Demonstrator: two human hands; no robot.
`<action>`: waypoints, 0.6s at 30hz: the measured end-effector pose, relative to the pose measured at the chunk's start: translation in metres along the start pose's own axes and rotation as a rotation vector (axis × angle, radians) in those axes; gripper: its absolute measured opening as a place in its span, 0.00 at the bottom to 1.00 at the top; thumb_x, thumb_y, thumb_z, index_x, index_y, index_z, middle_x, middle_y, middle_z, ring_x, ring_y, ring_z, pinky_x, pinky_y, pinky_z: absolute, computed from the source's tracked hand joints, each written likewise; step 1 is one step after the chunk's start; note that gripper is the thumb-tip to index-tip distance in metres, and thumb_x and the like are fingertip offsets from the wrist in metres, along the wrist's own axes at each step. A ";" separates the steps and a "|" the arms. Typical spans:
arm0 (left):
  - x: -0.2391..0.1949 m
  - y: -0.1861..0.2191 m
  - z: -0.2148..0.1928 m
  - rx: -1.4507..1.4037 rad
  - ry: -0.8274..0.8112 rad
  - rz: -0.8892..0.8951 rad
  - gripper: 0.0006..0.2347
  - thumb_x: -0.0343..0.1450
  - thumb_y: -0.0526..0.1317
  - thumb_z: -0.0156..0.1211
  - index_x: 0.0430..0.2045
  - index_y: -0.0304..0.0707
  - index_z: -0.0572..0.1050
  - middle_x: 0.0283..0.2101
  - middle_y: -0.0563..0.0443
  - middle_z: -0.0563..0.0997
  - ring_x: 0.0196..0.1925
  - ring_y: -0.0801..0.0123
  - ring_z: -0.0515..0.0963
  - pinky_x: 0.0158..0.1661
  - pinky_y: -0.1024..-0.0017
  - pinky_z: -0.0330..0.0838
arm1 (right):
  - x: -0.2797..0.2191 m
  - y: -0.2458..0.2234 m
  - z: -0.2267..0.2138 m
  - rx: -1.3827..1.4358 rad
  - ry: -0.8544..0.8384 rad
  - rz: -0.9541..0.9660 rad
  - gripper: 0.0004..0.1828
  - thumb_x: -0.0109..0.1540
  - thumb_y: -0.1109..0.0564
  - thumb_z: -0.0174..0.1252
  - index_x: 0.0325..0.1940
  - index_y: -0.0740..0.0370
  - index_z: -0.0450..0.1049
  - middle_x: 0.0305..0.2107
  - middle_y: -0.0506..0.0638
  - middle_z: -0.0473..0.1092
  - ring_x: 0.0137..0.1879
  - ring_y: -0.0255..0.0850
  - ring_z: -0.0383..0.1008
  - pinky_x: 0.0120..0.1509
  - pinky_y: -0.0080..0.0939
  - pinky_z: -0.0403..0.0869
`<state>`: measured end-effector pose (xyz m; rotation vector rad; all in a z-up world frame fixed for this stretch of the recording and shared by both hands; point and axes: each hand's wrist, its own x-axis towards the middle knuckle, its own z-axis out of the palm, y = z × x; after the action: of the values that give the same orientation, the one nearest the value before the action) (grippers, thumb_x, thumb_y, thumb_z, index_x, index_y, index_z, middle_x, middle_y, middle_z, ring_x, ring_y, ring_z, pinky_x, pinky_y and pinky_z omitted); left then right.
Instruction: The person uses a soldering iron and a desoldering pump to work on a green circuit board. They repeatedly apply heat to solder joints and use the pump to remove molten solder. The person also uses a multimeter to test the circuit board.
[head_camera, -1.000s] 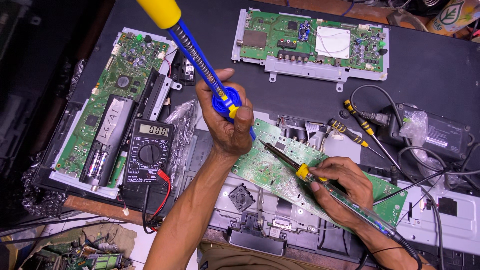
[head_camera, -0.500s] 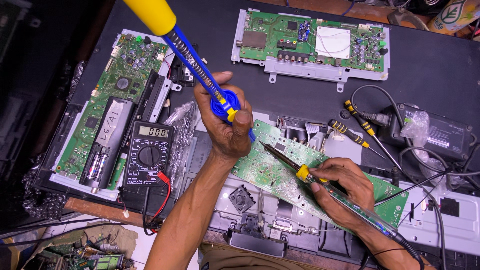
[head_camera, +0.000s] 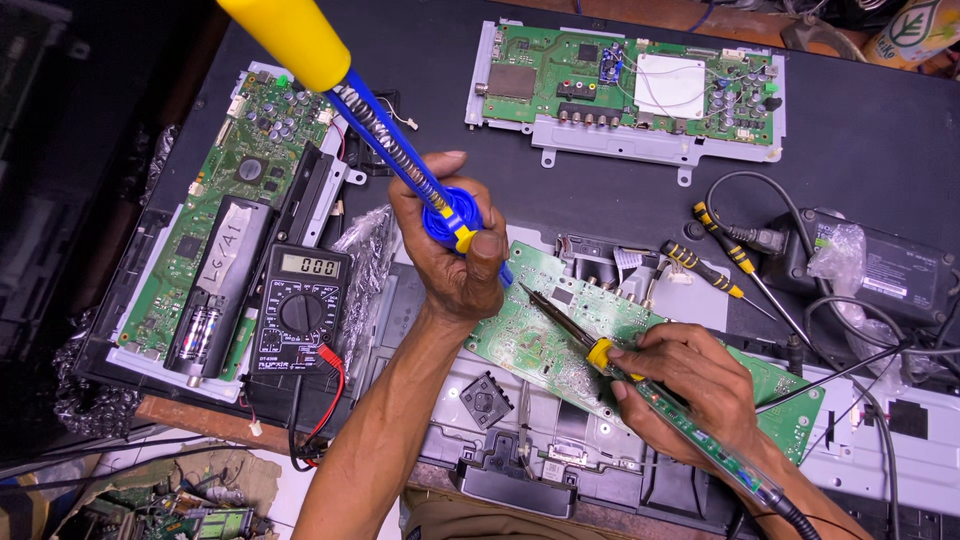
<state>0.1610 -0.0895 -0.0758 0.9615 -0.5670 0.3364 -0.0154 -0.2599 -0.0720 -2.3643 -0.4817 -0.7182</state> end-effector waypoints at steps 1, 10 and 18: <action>0.000 0.000 0.000 -0.002 -0.001 -0.001 0.27 0.72 0.60 0.64 0.53 0.41 0.61 0.31 0.52 0.66 0.16 0.78 0.59 0.18 0.80 0.62 | 0.000 0.001 0.000 -0.002 0.001 0.001 0.10 0.61 0.55 0.61 0.40 0.65 0.79 0.34 0.50 0.80 0.42 0.47 0.77 0.49 0.38 0.77; -0.003 0.001 0.000 0.050 -0.029 0.021 0.27 0.72 0.57 0.64 0.53 0.39 0.62 0.31 0.52 0.67 0.28 0.77 0.65 0.27 0.80 0.67 | -0.003 0.003 0.001 -0.004 0.014 0.008 0.10 0.60 0.55 0.61 0.39 0.65 0.80 0.32 0.50 0.80 0.41 0.47 0.77 0.47 0.39 0.78; -0.005 0.001 -0.001 0.002 -0.022 -0.021 0.28 0.72 0.58 0.65 0.54 0.41 0.61 0.31 0.51 0.66 0.19 0.78 0.60 0.22 0.81 0.62 | -0.001 0.000 0.001 -0.001 0.009 0.045 0.11 0.60 0.56 0.62 0.41 0.66 0.80 0.34 0.51 0.80 0.42 0.46 0.78 0.48 0.39 0.78</action>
<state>0.1567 -0.0884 -0.0786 0.9735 -0.5763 0.3075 -0.0161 -0.2592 -0.0733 -2.3642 -0.4229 -0.7078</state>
